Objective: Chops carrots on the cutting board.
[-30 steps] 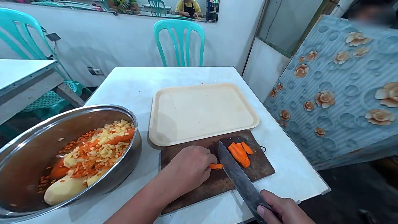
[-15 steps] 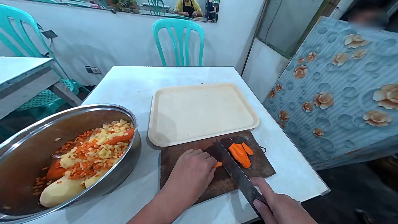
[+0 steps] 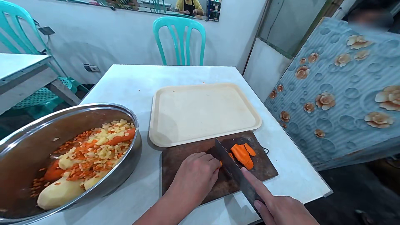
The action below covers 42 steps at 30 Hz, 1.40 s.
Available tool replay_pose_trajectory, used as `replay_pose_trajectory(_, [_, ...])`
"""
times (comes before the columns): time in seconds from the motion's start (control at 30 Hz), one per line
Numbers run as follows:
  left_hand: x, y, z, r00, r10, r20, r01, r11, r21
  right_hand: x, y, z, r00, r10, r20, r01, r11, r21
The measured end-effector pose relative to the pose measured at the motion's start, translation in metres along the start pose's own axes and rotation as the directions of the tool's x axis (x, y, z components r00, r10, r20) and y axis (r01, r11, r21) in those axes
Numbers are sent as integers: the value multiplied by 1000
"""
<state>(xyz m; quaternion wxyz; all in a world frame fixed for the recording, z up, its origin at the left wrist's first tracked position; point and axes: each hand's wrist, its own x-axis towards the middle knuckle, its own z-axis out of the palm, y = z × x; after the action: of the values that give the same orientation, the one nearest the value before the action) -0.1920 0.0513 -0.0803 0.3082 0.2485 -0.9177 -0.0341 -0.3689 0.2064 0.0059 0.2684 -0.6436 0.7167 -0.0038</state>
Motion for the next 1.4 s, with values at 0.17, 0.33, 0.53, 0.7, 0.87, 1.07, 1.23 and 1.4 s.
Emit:
replay_pose_trajectory(0.17, [0,6,4,998,-44,-36,44,999,-23,0,1,0,999,-9,-45,9,1000,-11])
replay_pose_trajectory(0.33, [-1,4,5,999,-41,-25,40,998,-50,1,1,2,997,-42,-60,40,998,-48])
replay_pose_trajectory(0.53, [-3,2,5,999,-19,-49,19,1000,-6,1,-2,-2,999,-29,-45,26,997,-70])
replay_pose_trajectory(0.7, [-3,3,6,999,-34,-41,33,999,-30,1,-4,-3,998,-42,-35,38,993,-112])
replay_pose_trajectory(0.87, [-3,5,8,998,-27,-55,26,1000,-18,0,-6,-7,997,-69,-28,63,979,-195])
replay_pose_trajectory(1.07, [-2,6,8,999,-27,-40,27,1000,-2,17,-22,3,988,-123,-91,92,954,-286])
replay_pose_trajectory(1.23, [-5,5,7,997,-65,-37,63,997,-41,17,-8,-3,997,-57,-47,50,990,-133])
replay_pose_trajectory(1.4, [-4,5,7,996,-89,-14,89,995,-39,7,-7,-5,997,-62,-34,58,991,-124])
